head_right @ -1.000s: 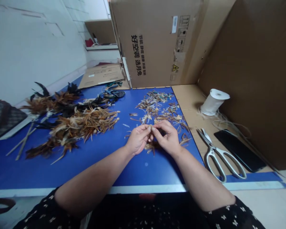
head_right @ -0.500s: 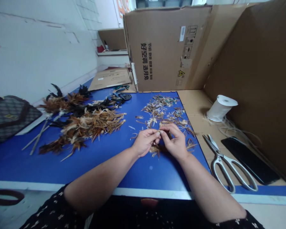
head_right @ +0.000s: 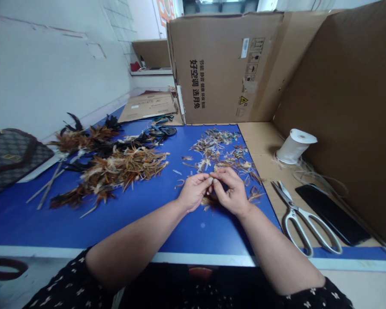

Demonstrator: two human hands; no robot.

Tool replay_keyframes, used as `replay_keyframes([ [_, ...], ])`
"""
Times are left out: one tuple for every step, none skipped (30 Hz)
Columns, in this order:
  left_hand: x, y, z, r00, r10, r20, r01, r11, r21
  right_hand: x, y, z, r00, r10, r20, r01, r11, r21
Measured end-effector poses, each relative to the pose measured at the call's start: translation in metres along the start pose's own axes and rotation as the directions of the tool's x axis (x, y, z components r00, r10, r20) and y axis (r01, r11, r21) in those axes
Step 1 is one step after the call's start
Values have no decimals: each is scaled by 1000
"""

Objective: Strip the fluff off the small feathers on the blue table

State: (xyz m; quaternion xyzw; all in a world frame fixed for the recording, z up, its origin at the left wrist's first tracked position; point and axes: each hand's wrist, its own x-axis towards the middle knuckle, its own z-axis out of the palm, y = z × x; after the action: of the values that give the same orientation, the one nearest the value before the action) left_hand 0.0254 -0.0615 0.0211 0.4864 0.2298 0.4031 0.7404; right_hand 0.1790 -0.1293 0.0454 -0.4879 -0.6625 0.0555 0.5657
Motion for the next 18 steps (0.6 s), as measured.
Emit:
replay_keyframes([
  [0,0,-1,1000,5,-2,-5,1000,16,0,-1,0,1000,-1,-1,1,1000,1],
  [0,1,-1,1000,10,0,-10,999,37,-1,-1,0,1000,0,-3,0,1000,1],
  [0,2,-1,1000,16,4,-16,998,61,-1,-1,0,1000,5,-6,-5,1000,0],
  [0,3,-2,1000,21,11,-22,996,89,-1,-2,-1,1000,11,-10,-11,1000,-1],
  [-1,5,-2,999,25,22,-27,993,118,-1,-2,-1,1000,18,-14,-18,1000,-3],
  [-1,6,-2,999,26,34,-31,989,146,0,-1,-2,1000,26,-16,-26,1000,-5],
  [-2,7,-2,999,24,48,-32,985,172,0,-1,-3,999,34,-15,-34,999,-7],
  [-2,8,-2,998,21,62,-33,981,193,1,-1,-3,999,42,-10,-42,999,-9],
  [-2,9,-2,997,17,76,-33,977,210,1,-2,-4,999,49,-1,-49,999,-12],
  [-3,9,-2,996,13,88,-33,974,222,1,-2,-4,998,58,12,-58,998,-16],
  [-3,9,-2,995,12,95,-33,973,230,1,-4,-3,997,67,24,-66,998,-23],
  [-3,8,-2,995,13,96,-35,972,234,1,-5,-3,996,78,35,-77,996,-35],
  [-2,8,-3,996,17,91,-38,971,236,1,-7,-4,995,92,48,-89,995,-50],
  [-2,7,-3,996,25,81,-43,971,235,2,-9,-6,992,107,64,-102,992,-71],
  [-2,7,-3,997,33,69,-49,970,236,3,-11,-11,989,122,84,-114,989,-97],
  [-1,6,-3,997,42,57,-54,970,239,5,-13,-19,985,139,104,-126,984,-130],
  [0,5,-4,998,47,48,-57,969,242,8,-13,-31,979,159,124,-137,976,-169],
  [0,4,-4,998,48,42,-57,968,245,12,-12,-48,974,182,135,-150,965,-216],
])
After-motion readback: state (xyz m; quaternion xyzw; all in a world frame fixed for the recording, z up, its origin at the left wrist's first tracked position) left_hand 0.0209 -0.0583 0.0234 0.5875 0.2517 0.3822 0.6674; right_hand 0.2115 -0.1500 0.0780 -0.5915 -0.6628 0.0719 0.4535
